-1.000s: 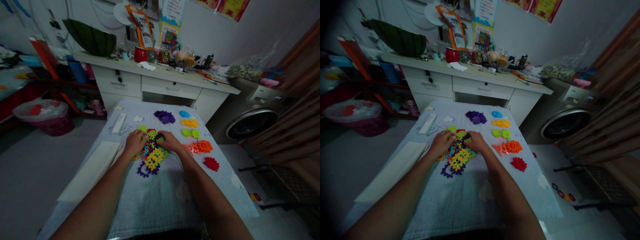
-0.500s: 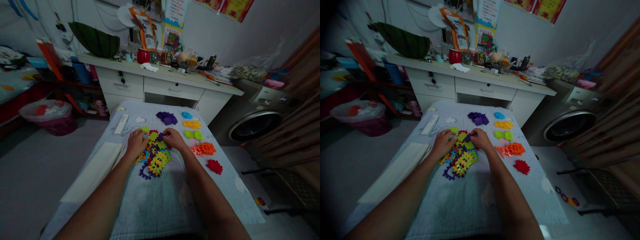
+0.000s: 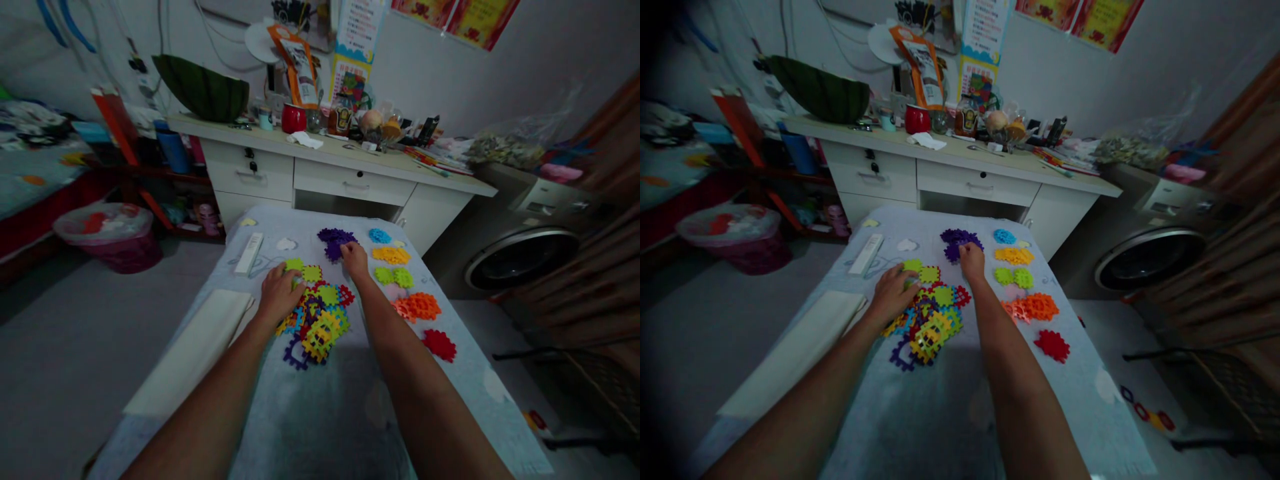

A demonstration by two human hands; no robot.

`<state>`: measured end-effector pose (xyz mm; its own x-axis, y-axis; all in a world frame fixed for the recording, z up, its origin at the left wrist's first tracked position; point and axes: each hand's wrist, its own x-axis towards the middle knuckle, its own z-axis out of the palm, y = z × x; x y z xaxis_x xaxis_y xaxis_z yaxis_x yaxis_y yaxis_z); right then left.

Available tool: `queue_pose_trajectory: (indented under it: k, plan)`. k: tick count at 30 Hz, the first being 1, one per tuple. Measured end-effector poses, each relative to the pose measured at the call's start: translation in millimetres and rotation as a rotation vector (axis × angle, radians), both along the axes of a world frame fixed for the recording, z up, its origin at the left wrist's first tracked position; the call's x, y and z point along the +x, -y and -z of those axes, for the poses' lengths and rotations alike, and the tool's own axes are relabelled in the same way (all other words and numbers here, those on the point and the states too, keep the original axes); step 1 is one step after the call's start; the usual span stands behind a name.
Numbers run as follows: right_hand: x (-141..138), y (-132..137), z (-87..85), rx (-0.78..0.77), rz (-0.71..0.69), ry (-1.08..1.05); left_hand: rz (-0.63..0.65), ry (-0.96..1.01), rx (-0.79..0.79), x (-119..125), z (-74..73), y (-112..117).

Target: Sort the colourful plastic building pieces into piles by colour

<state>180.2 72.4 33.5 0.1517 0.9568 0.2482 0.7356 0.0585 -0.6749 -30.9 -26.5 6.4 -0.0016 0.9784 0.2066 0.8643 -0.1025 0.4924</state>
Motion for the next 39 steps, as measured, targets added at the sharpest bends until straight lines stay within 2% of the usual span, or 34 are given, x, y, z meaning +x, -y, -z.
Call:
queue_pose_trajectory:
  k: [6, 11, 13, 17, 20, 26, 32, 39]
  plan:
    - [-12.1, -10.2, 3.8, -0.011, 0.041, 0.017, -0.019, -0.007, -0.022, 1.0, -1.4, 1.7]
    - [-18.9, 0.6, 4.4, 0.033, -0.002, -0.010, -0.014, 0.007, -0.024, 1.0, -0.2, 0.7]
    - [-22.6, 9.0, 2.8, 0.040, -0.111, 0.023, -0.022, 0.011, -0.019, 1.1, 0.1, 0.6]
    - [-31.1, 26.3, 0.4, -0.029, -0.439, 0.210, -0.024, -0.005, -0.012, 1.2, 0.2, 0.3]
    - [-35.9, 34.9, 1.0, -0.063, -0.559, 0.370, -0.030, -0.009, -0.018, 0.9, 0.7, -0.5]
    - [-37.5, 42.9, 2.6, -0.062, -0.532, 0.385, -0.022, 0.010, 0.014, -0.5, 2.8, -2.1]
    - [-33.6, 45.2, -0.1, -0.034, -0.466, 0.246, -0.029, -0.018, 0.012, 0.9, 1.5, -0.8]
    - [-17.8, 46.5, -8.2, -0.075, -0.381, 0.033, 0.006, -0.039, 0.001, 0.3, 3.1, -2.3]
